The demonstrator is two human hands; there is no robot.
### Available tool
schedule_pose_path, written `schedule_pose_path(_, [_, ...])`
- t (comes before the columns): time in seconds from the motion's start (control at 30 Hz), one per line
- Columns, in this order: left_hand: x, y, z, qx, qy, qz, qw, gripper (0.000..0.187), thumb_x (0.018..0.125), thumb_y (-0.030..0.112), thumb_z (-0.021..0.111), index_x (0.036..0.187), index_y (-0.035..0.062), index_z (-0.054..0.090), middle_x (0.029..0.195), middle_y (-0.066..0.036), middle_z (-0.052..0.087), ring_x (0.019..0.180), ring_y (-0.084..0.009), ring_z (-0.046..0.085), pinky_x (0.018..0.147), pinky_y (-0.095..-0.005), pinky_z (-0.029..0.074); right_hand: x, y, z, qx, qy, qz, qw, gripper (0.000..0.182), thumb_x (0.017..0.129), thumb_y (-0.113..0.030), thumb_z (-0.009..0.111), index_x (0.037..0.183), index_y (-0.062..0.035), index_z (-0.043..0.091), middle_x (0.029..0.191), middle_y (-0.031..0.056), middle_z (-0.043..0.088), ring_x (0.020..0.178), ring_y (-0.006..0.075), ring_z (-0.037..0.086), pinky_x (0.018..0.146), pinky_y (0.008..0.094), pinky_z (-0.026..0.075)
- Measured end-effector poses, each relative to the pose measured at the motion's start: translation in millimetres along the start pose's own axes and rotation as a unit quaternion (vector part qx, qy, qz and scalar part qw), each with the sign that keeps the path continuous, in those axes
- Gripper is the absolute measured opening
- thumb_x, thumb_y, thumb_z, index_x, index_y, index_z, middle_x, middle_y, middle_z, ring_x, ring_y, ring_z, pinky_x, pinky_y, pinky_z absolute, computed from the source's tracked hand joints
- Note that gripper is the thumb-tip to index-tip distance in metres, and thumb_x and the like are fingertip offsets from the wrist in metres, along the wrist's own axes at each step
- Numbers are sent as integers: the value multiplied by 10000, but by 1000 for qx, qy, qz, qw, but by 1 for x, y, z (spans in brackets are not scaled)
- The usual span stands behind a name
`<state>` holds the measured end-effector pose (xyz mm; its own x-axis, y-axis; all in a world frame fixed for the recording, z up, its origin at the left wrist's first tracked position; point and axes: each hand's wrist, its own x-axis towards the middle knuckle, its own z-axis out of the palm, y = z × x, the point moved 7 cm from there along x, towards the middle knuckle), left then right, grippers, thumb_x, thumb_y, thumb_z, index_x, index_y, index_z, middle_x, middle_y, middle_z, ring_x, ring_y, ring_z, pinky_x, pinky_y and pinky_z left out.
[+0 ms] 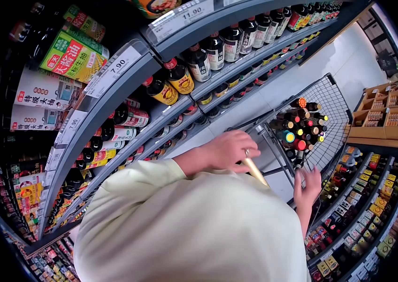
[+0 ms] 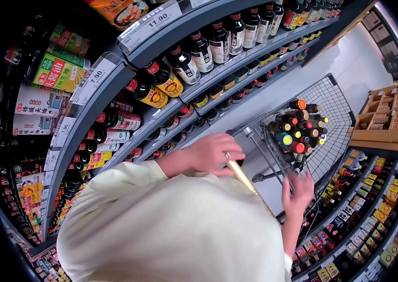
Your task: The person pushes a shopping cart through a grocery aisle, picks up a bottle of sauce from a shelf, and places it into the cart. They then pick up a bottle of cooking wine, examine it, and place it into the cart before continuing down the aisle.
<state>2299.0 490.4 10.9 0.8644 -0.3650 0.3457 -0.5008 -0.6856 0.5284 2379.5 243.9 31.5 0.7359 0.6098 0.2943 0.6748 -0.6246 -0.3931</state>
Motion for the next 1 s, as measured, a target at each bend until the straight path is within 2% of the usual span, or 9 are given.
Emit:
schedule_pose_path(0.07, [-5,-18,-21,-36,80,-70,994,441,815,284,719,1208,100,644,1150,-80,629,1059,-279,593,970,-397,463,76,-33,17,125,10,64,990,148,852,-49,691,995,-11,691,960,147,697,908,301,674,822,355,511])
schedule_pose_path(0.17, [-14,-68,-43,-23,144,-232,962,616,838,273,711,1389,81,511,1366,-145,533,1196,-328,545,991,-420,454,169,-95,37,172,-5,-83,982,211,876,-174,693,1028,-28,695,1002,155,694,903,295,677,774,356,537])
schedule_pose_path(0.23, [-17,-94,-58,58,213,-239,945,696,846,247,706,1454,72,418,1360,-185,523,1194,-336,552,997,-416,454,216,-117,65,271,-12,-93,958,257,885,-210,683,1062,-24,694,1006,151,701,898,282,682,781,356,540])
schedule_pose_path(0.33, [-21,-126,-62,-72,199,-330,920,748,855,232,687,1485,28,338,1391,-267,465,1292,-397,464,1077,-431,390,275,-132,110,334,-10,-28,942,333,858,-242,705,1103,-17,688,1009,155,712,930,272,691,817,352,535])
schedule_pose_path(0.5, [-26,-150,-52,-99,192,-331,919,789,847,254,702,1489,5,316,1382,-295,475,1284,-407,478,1074,-423,393,335,-118,138,348,91,56,932,362,830,-264,710,1108,-33,690,1012,176,715,963,297,694,820,367,532])
schedule_pose_path(0.57, [-34,-165,-47,-47,200,-348,915,803,854,288,709,1494,11,312,1332,-227,539,1167,-323,578,984,-402,479,347,-121,139,306,98,51,946,377,819,-273,707,1119,-46,684,1035,190,709,984,344,679,838,387,525])
schedule_pose_path(0.7, [-18,-164,-62,-103,187,-374,902,816,864,277,687,1500,-20,271,1333,-321,508,1240,-415,521,1041,-426,420,380,-124,157,225,52,57,971,448,793,-300,714,1154,-42,651,1095,209,685,1039,388,641,912,401,507])
schedule_pose_path(0.83, [-6,-185,-57,-87,205,-369,902,876,861,321,708,1535,25,232,1324,-309,533,1198,-358,579,976,-412,465,397,-123,186,185,70,-126,972,455,807,-296,695,1176,-37,629,1136,243,658,1093,407,611,906,424,516])
schedule_pose_path(1.0, [11,-207,-46,-101,180,-369,906,1004,853,338,692,1558,28,47,1276,-348,544,1183,-429,566,1004,-434,441,368,-117,171,259,63,21,964,411,764,-201,741,1106,-3,633,1022,249,675,997,417,635,846,416,523])
